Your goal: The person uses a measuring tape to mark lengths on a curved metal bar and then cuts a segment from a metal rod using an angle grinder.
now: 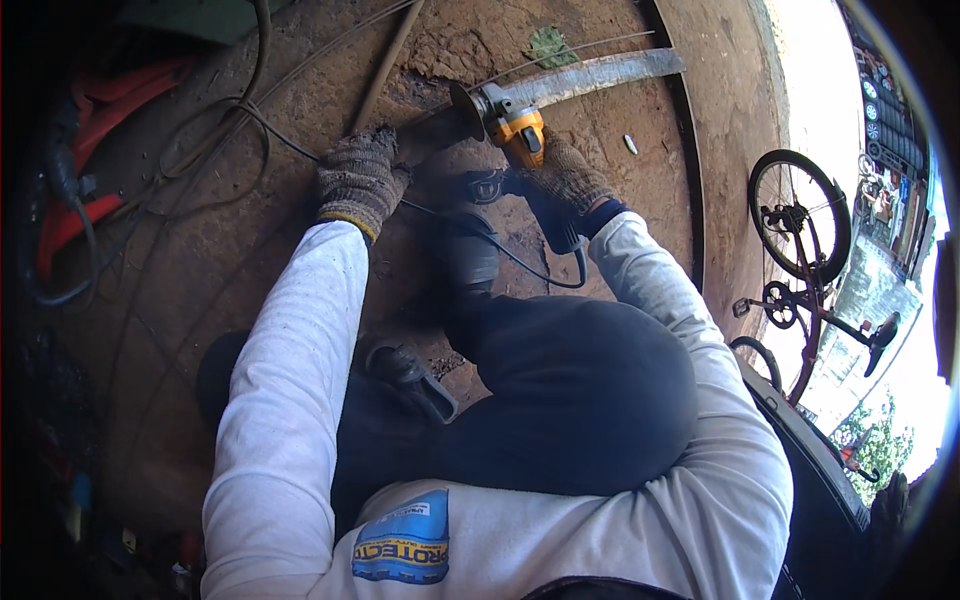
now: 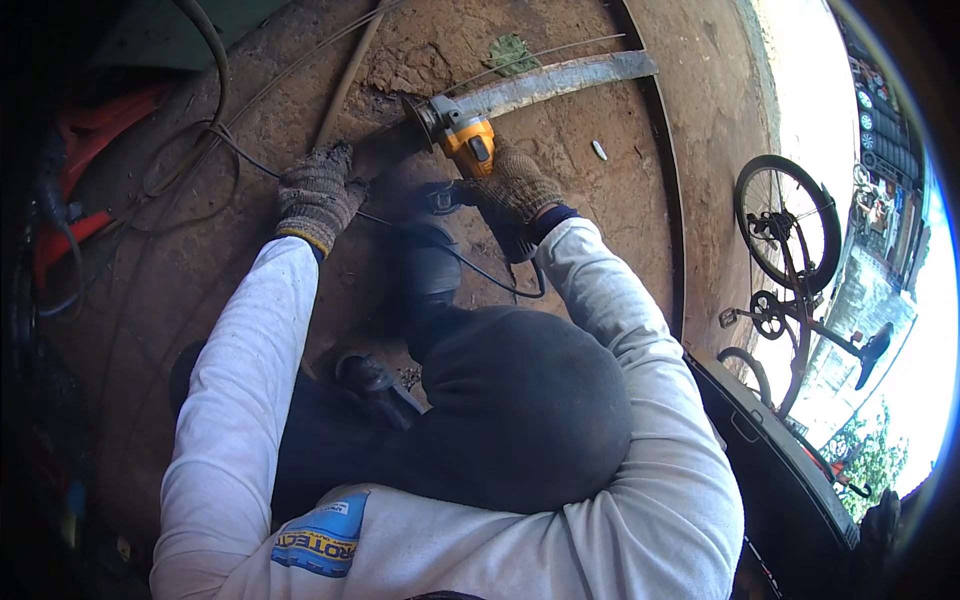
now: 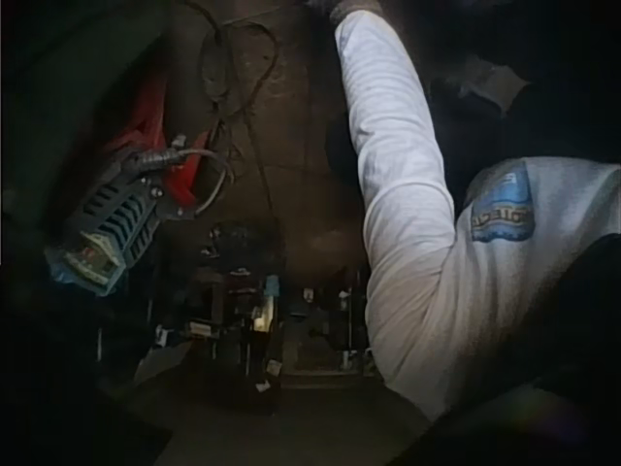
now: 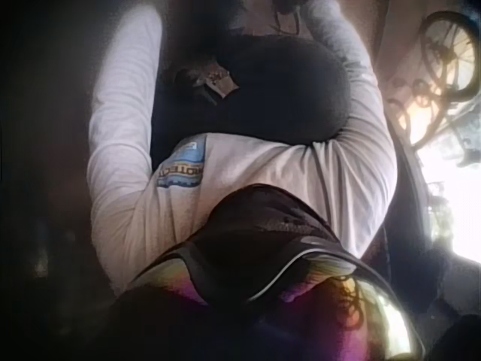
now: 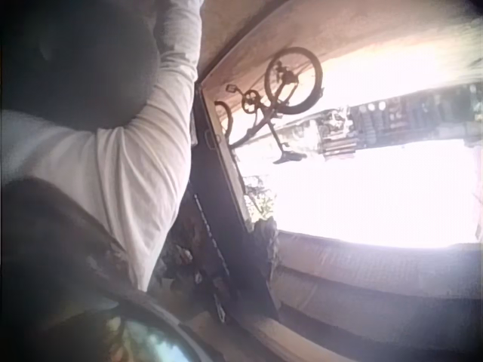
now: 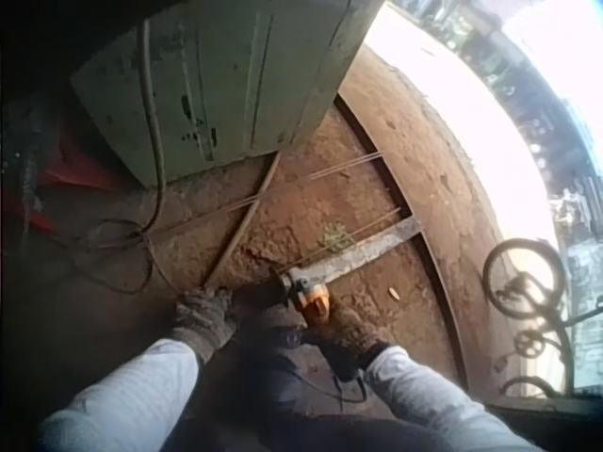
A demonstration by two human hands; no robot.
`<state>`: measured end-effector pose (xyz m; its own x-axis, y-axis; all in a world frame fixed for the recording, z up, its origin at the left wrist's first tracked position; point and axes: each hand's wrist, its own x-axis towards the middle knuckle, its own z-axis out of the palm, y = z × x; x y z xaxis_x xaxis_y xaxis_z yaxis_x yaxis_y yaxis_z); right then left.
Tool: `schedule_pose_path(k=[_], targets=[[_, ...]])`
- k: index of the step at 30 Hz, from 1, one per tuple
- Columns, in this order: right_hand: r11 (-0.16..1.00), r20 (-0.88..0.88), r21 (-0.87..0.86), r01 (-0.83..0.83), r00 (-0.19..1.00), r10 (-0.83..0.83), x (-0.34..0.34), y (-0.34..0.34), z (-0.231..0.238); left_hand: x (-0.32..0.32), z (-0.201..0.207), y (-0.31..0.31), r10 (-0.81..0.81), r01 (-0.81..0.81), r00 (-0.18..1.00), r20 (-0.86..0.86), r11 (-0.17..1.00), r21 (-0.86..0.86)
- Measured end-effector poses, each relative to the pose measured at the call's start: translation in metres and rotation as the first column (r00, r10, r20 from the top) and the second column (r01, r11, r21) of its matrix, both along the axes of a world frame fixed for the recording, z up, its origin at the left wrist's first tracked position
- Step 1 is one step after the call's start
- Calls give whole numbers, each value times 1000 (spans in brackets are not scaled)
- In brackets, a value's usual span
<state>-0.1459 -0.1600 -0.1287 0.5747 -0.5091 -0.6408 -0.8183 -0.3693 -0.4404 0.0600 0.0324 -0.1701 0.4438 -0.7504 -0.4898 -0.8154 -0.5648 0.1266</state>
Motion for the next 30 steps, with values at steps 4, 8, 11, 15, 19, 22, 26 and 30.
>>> schedule_pose_path(k=[4, 8, 11, 15, 19, 22, 26, 30], targets=[[999, -14, 8, 44, 999, -44, 1, -1, -4, -2, 8, -5, 33, -32, 998, -46, 999, 36], [999, 22, 41, 24, 999, -25, 2, 5, 10, 1, 5, 0, 13, -13, 1000, -11, 1000, -14], [999, -51, 36, 1, 999, 0, -9, 13, 23, 1, 5, 0, 12, -12, 1000, 5, 1000, -26], [1000, -75, 20, 16, 997, -14, -23, 13, 13, 0, 5, -1, -1, 2, 1000, 8, 999, -53], [997, -12, 56, 52, 999, -51, -15, 7, 1, 0, 1, -2, -11, 12, 1000, 12, 998, -56], [997, -36, 49, 63, 997, -62, 5, 10, 12, 2, 5, -1, -15, 15, 1000, -10, 1000, -20], [996, -14, 49, 81, 997, -80, 15, 12, 28, 1, 8, -3, 16, -16, 999, -40, 1000, 8], [998, -16, 38, 55, 998, -54, -1, 8, 8, 0, 2, -1, -17, 17, 1000, 10, 1000, -25]])
